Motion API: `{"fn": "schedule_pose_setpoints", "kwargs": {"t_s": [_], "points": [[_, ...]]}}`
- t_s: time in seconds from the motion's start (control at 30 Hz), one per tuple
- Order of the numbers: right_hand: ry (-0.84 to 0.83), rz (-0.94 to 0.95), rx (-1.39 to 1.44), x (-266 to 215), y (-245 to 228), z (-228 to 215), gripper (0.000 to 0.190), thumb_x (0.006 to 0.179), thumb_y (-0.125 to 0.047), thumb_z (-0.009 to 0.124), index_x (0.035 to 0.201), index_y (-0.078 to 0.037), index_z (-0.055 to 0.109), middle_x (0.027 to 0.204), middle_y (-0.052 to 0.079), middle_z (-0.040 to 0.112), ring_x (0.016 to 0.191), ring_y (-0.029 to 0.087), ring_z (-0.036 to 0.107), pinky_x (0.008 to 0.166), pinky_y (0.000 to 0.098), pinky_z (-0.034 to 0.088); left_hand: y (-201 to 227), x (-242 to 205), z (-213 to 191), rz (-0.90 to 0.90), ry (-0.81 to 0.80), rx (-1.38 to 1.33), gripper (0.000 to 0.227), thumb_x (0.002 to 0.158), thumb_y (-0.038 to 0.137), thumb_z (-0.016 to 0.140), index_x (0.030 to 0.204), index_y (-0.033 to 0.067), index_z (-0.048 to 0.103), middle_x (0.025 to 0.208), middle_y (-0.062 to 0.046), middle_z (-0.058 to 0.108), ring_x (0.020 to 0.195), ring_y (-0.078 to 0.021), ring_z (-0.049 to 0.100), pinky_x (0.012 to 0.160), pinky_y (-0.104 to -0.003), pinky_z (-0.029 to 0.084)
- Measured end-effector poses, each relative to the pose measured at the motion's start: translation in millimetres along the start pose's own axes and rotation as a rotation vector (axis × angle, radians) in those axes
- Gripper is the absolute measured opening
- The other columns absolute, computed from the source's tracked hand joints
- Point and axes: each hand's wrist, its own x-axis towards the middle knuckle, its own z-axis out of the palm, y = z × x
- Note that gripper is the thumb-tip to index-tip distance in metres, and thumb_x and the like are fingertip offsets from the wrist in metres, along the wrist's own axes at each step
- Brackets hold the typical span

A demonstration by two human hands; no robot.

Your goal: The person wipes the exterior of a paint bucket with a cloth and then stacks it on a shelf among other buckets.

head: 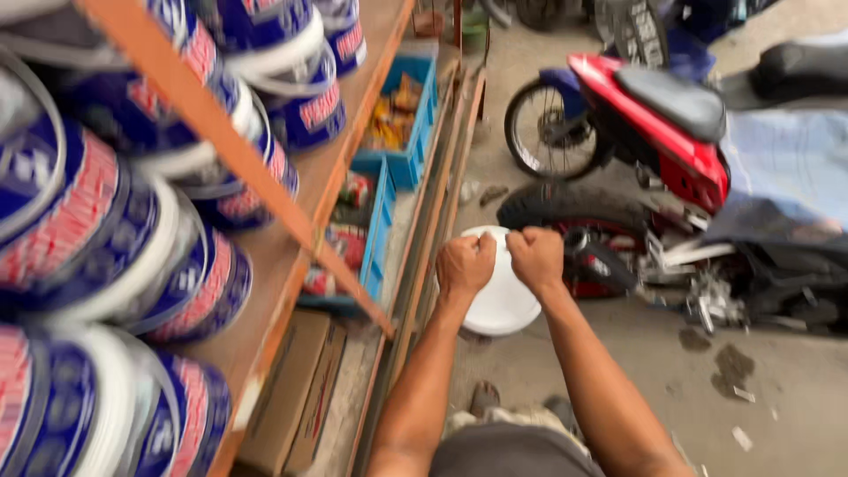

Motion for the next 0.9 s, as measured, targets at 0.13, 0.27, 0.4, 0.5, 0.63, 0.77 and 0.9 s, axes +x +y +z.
{"fn": "schedule_pose_setpoints", "kwargs": {"t_s": [0.13, 0.27, 0.4, 0.5, 0.63, 0.77, 0.9], "points": [[-0.049, 0.103, 0.085, 61, -7, 24, 0.031, 0.062, -0.023, 0.053, 0.037, -0.013, 0.037, 0.035, 0.003, 0.027, 0.043, 0.008, 0.031, 0.040, 0.0264, 0.026, -3, 62, 18, -0.046, 0.037, -0.030, 0.040, 0.075, 0.036, 0.049, 0.049, 0.0061, 0.054, 0.051, -0.016, 0.051, 0.065, -0.0410, 0.056, 0.054, -0.041, 0.045], [-0.052, 0.092, 0.095, 121, -8, 48, 0.031, 0.062, -0.022, 0.053, 0.037, -0.013, 0.037, 0.038, -0.003, 0.022, 0.045, 0.006, 0.030, 0.039, 0.0254, 0.024, -2, 126, 32, -0.042, 0.042, -0.068, 0.040, 0.076, 0.034, 0.050, 0.048, 0.0046, 0.053, 0.053, -0.017, 0.052, 0.066, -0.0409, 0.056, 0.055, -0.042, 0.044], [-0.032, 0.078, 0.103, 180, 7, 77, 0.030, 0.062, -0.020, 0.054, 0.038, -0.012, 0.038, 0.040, -0.005, 0.022, 0.046, 0.006, 0.031, 0.038, 0.0254, 0.024, -9, 189, 50, -0.035, 0.036, -0.063, 0.042, 0.077, 0.035, 0.049, 0.050, 0.0033, 0.052, 0.057, -0.019, 0.052, 0.069, -0.0420, 0.055, 0.057, -0.046, 0.043], [-0.033, 0.118, 0.086, 218, 17, 91, 0.030, 0.063, -0.022, 0.055, 0.039, -0.014, 0.040, 0.040, -0.006, 0.025, 0.045, 0.006, 0.032, 0.040, 0.0238, 0.028, -6, 230, 61, -0.050, -0.010, -0.046, 0.041, 0.076, 0.035, 0.048, 0.051, 0.0040, 0.055, 0.057, -0.019, 0.053, 0.069, -0.0423, 0.056, 0.057, -0.046, 0.043], [-0.064, 0.040, -0.029, 262, 36, 114, 0.033, 0.066, -0.024, 0.053, 0.047, 0.003, 0.045, 0.044, 0.021, 0.034, 0.044, 0.017, 0.036, 0.043, 0.0321, 0.028, -5, 274, 73, -0.081, -0.008, -0.027, 0.042, 0.075, 0.038, 0.047, 0.049, 0.0066, 0.053, 0.054, -0.016, 0.053, 0.067, -0.0409, 0.056, 0.057, -0.044, 0.043], [-0.102, 0.068, 0.011, 303, 35, 130, 0.032, 0.065, -0.027, 0.054, 0.044, -0.005, 0.042, 0.042, 0.007, 0.027, 0.051, 0.009, 0.034, 0.045, 0.0285, 0.031, -11, 316, 96, -0.132, 0.046, -0.008, 0.041, 0.075, 0.038, 0.048, 0.046, 0.0086, 0.051, 0.052, -0.013, 0.052, 0.064, -0.0381, 0.057, 0.054, -0.040, 0.044], [-0.150, 0.058, 0.080, 336, 23, 134, 0.030, 0.064, -0.023, 0.054, 0.041, -0.012, 0.038, 0.043, -0.007, 0.026, 0.047, 0.007, 0.031, 0.041, 0.0255, 0.026, -5, 344, 109, -0.157, 0.137, -0.046, 0.040, 0.074, 0.035, 0.049, 0.047, 0.0061, 0.051, 0.052, -0.017, 0.051, 0.063, -0.0416, 0.055, 0.053, -0.046, 0.042]]}}
